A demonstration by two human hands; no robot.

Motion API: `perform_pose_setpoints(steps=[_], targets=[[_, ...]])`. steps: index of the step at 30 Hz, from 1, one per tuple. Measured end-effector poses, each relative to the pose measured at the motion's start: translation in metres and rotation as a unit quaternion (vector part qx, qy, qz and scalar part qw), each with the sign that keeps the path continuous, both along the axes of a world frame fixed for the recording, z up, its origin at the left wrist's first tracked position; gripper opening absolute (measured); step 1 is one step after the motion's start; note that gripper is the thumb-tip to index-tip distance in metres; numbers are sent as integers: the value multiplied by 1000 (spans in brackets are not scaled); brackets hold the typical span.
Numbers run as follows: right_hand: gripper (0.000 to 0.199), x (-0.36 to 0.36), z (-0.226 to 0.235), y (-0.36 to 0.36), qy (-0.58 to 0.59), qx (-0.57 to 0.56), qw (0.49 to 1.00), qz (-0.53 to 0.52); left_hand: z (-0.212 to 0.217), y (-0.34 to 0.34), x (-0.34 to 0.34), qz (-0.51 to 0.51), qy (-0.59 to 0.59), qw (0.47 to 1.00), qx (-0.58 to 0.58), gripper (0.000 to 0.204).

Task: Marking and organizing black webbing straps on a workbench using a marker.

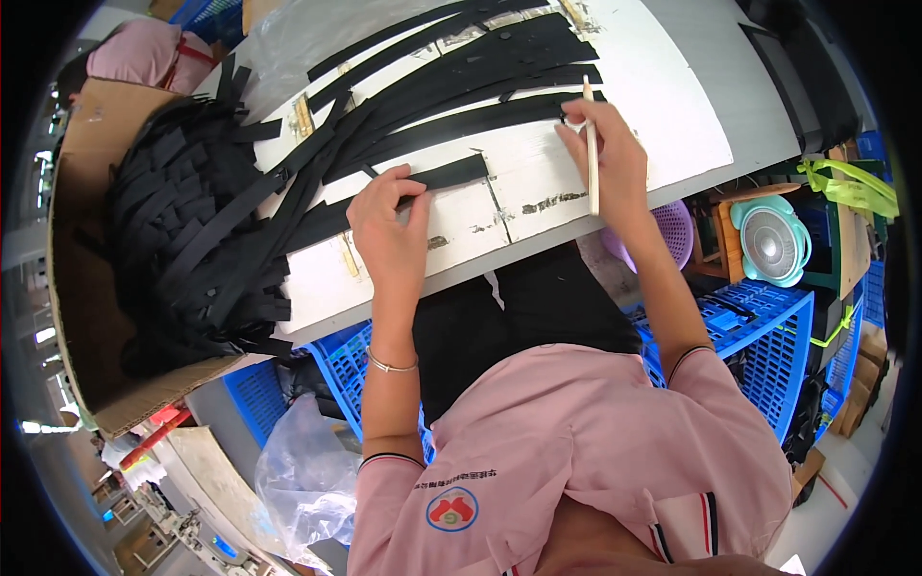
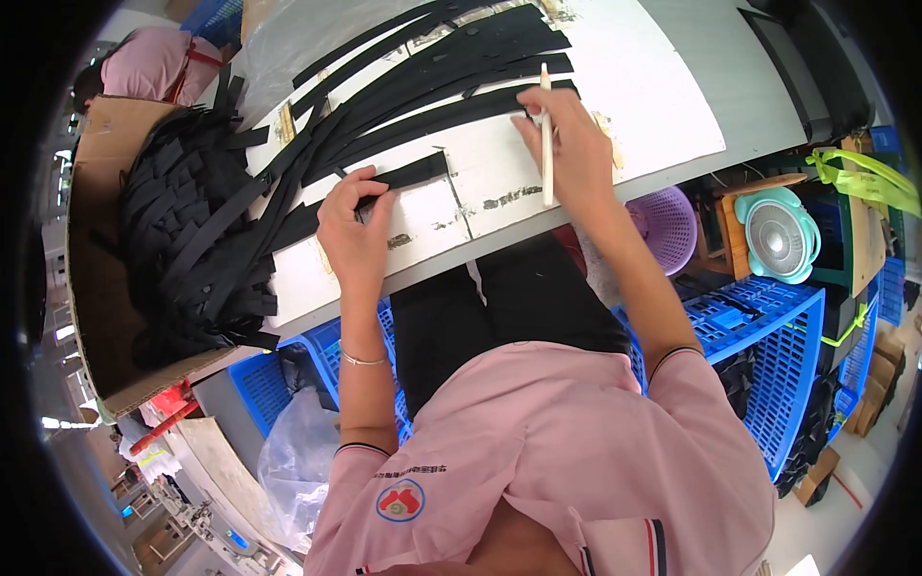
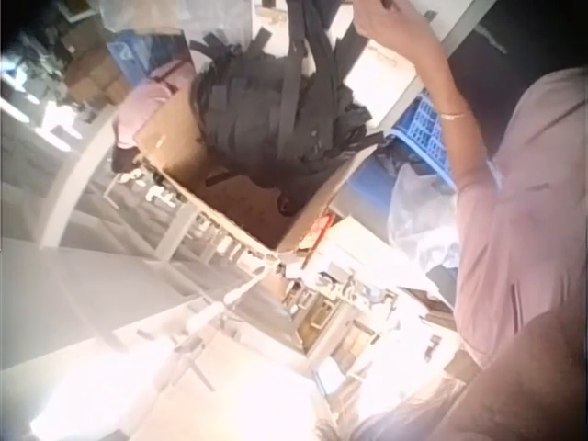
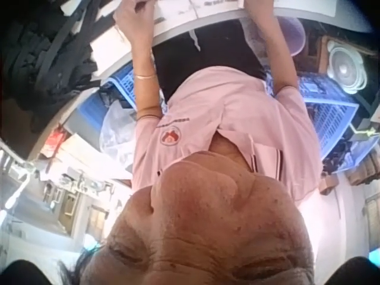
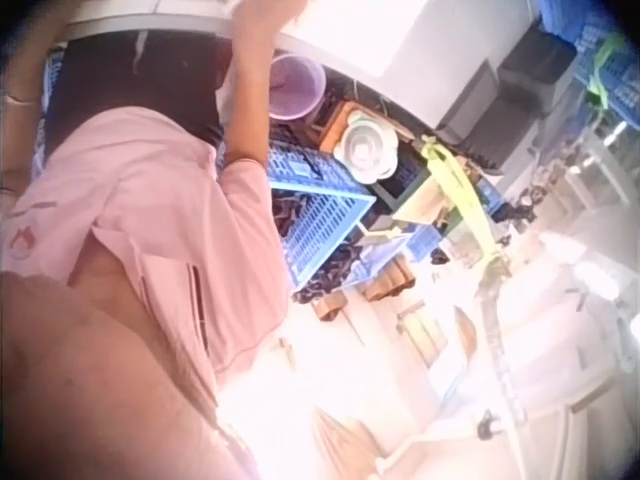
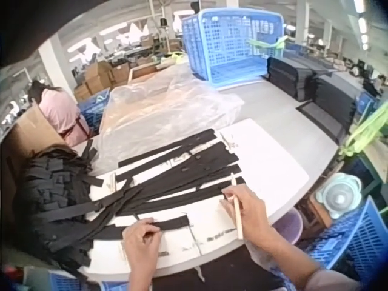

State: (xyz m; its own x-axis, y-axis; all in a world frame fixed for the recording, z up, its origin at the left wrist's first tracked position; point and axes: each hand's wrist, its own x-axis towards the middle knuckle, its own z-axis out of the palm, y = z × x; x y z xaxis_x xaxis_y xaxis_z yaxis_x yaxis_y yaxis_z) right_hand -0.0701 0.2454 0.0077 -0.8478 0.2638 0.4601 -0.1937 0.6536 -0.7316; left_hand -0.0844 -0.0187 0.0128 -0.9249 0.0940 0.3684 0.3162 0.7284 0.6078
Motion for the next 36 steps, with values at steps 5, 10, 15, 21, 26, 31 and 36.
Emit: perform_pose_setpoints(steps=[5,10,15,21,26,31,36], targets=[[26,27,-6,-9,2,16,1000,11,13,-5,-13,-19,-106,992,59,26],[25,28,-8,-4,2,-10,1000,9,20,-15,-20,-81,-113,989,49,38],[23,29,-8,-3,5,-48,999,13,17,-18,-31,-72,-157,984,51,30],[21,45,-8,1,11,-48,999,-11,25,-3,-28,-6,-135,980,149,21],[24,71,-9,-5,61,3,997,-36,22,27,9,-58,100,993,-19,23],[38,79,-16,-25,107,137,984,47,-3,74,28,-168,47,985,-14,28],[46,82,-23,-10,-17,254,965,57,-15,72,43,-163,48,985,-28,36]])
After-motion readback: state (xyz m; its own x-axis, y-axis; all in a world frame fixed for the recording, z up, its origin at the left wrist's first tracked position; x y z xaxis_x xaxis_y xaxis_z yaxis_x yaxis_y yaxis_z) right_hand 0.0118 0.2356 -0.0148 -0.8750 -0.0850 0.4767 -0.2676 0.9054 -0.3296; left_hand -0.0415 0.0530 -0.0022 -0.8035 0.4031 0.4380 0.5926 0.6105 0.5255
